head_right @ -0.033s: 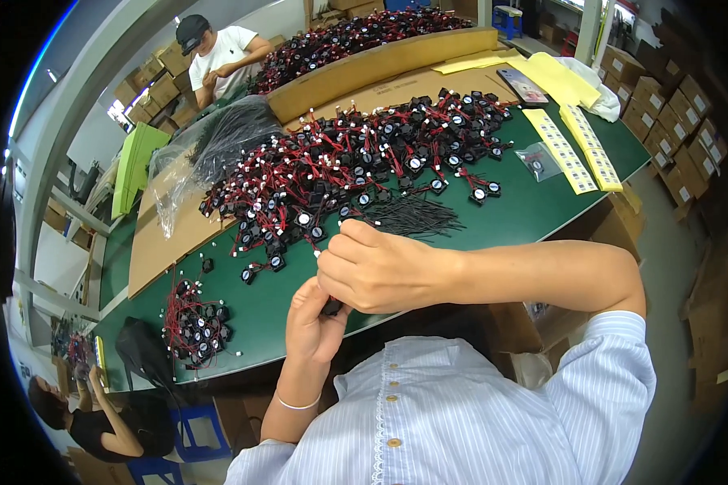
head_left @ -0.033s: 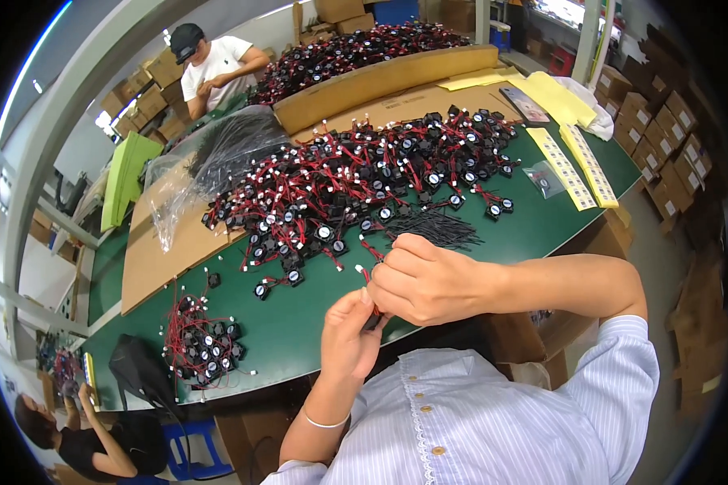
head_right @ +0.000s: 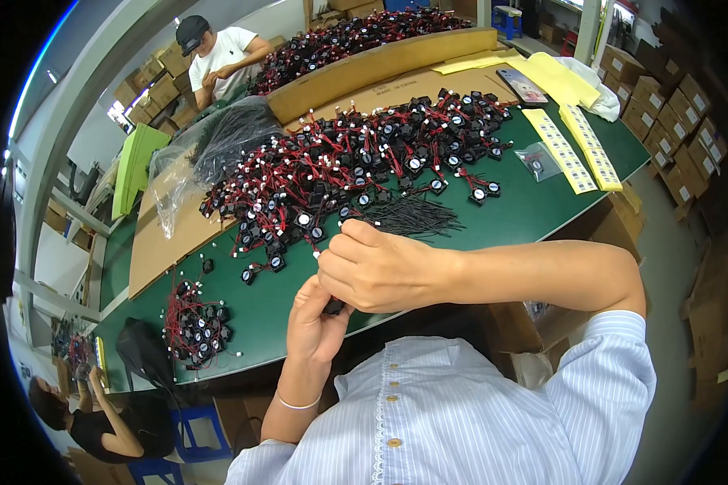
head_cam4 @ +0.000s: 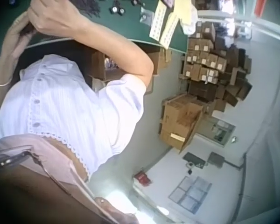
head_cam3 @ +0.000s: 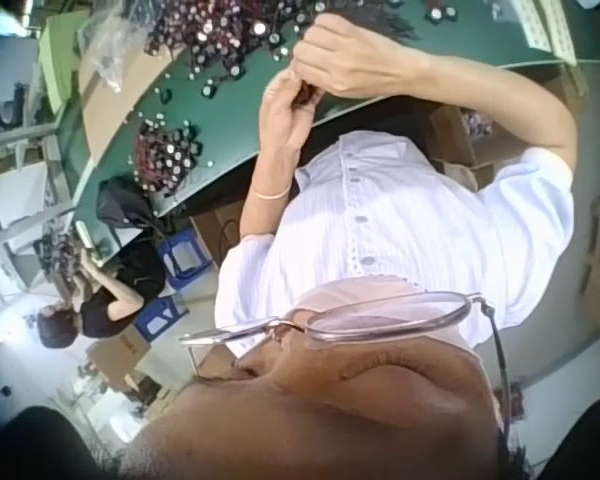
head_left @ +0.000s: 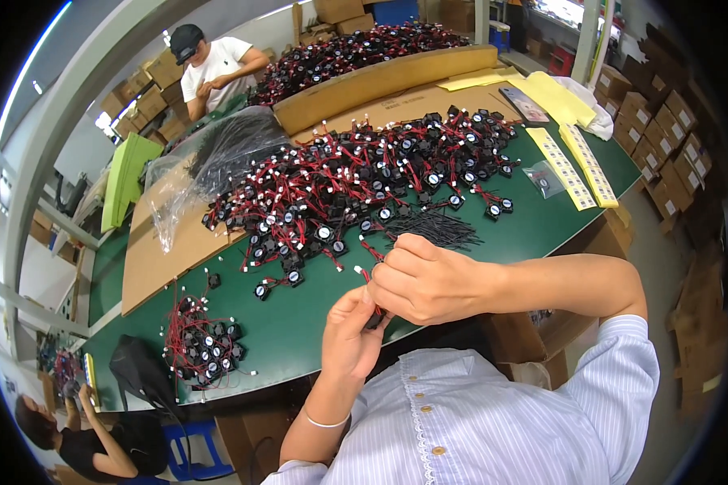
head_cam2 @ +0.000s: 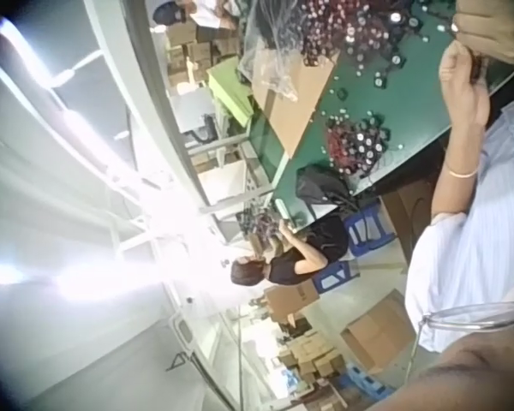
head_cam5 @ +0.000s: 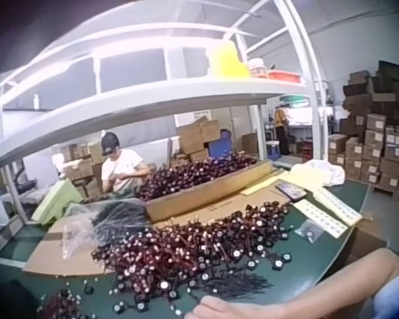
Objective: The person inspects and sorts small electronic cooling fans with wires by hand at a factory workbench.
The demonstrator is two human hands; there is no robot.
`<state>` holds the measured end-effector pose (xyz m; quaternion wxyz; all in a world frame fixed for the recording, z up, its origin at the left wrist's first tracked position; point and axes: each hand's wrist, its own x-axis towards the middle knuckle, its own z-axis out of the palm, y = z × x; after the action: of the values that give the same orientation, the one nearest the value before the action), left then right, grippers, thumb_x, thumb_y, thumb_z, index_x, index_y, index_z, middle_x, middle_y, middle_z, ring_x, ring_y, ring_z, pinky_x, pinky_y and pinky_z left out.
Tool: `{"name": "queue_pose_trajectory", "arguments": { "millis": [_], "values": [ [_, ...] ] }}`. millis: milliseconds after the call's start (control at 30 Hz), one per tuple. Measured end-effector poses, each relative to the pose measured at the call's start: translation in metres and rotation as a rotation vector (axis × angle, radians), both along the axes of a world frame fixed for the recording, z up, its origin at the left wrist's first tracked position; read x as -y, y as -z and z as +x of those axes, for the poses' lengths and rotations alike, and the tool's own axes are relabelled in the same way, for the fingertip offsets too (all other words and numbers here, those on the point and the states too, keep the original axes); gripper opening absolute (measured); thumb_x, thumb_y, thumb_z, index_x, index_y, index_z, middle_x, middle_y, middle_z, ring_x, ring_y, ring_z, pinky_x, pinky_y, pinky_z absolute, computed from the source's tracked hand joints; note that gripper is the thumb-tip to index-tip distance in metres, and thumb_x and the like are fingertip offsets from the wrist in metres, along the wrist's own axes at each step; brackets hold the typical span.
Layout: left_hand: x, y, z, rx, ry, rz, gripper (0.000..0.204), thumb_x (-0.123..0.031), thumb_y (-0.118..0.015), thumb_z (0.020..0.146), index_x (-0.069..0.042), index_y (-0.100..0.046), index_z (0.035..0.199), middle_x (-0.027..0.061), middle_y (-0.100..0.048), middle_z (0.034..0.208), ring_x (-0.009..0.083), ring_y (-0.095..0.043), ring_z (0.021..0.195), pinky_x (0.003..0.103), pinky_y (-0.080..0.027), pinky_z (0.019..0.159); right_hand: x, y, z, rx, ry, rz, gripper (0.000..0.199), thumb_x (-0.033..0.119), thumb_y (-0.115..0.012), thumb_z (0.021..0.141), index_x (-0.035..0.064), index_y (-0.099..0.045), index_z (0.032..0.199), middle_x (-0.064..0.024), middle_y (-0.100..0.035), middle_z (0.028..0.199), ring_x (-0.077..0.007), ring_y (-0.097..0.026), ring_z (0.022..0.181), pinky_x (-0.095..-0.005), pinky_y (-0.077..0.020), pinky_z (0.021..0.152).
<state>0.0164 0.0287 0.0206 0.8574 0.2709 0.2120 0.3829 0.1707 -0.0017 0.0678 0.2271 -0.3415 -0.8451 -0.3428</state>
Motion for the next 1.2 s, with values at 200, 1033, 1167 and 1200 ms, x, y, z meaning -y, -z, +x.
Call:
{"name": "queue_pose_trajectory", "arguments": {
  "millis": [200,1033,1167,1200],
  "values": [
    [-0.001,0.015,0.007,-0.078,-0.228,0.365,0.003,-0.003,-0.06,0.079,-0.001,-0.061,0.081,0.0068,-0.061,0.081,0.0154,-0.057,0.076,0.03,-0.044,0.073,0.008,0.006,-0.008,-0.536,0.06,-0.471,0.009,0.007,-0.055,0.073,0.0053,-0.048,0.078,-0.006,-0.046,0.073,-0.022,-0.046,0.068,-0.0321,-0.0337,0.071],
    [0.008,0.003,-0.006,-0.05,-0.174,0.349,0.007,-0.003,-0.057,0.081,0.002,-0.061,0.083,0.0096,-0.062,0.081,0.0132,-0.058,0.071,0.024,-0.045,0.068,0.037,0.004,-0.007,-0.505,0.046,-0.272,0.021,0.019,-0.066,0.069,0.0061,-0.059,0.084,-0.003,-0.053,0.075,-0.0188,-0.052,0.07,-0.0351,-0.0398,0.075],
    [0.011,-0.003,-0.006,-0.069,-0.094,0.389,0.009,-0.003,-0.056,0.082,0.003,-0.062,0.082,0.008,-0.062,0.077,0.0106,-0.056,0.068,0.022,-0.043,0.064,0.031,0.007,-0.003,-0.454,-0.01,-0.263,0.016,0.015,-0.063,0.07,0.0051,-0.058,0.081,-0.0031,-0.051,0.072,-0.019,-0.05,0.068,-0.0338,-0.0402,0.073],
    [0.01,-0.001,-0.009,-0.071,-0.097,0.388,0.009,-0.003,-0.056,0.082,0.003,-0.062,0.082,0.008,-0.062,0.077,0.0106,-0.056,0.068,0.022,-0.043,0.064,0.03,0.004,-0.002,-0.406,-0.031,-0.253,0.014,0.014,-0.062,0.07,0.0048,-0.057,0.079,-0.0032,-0.051,0.072,-0.0186,-0.05,0.068,-0.0333,-0.0402,0.072]
  ]
}}
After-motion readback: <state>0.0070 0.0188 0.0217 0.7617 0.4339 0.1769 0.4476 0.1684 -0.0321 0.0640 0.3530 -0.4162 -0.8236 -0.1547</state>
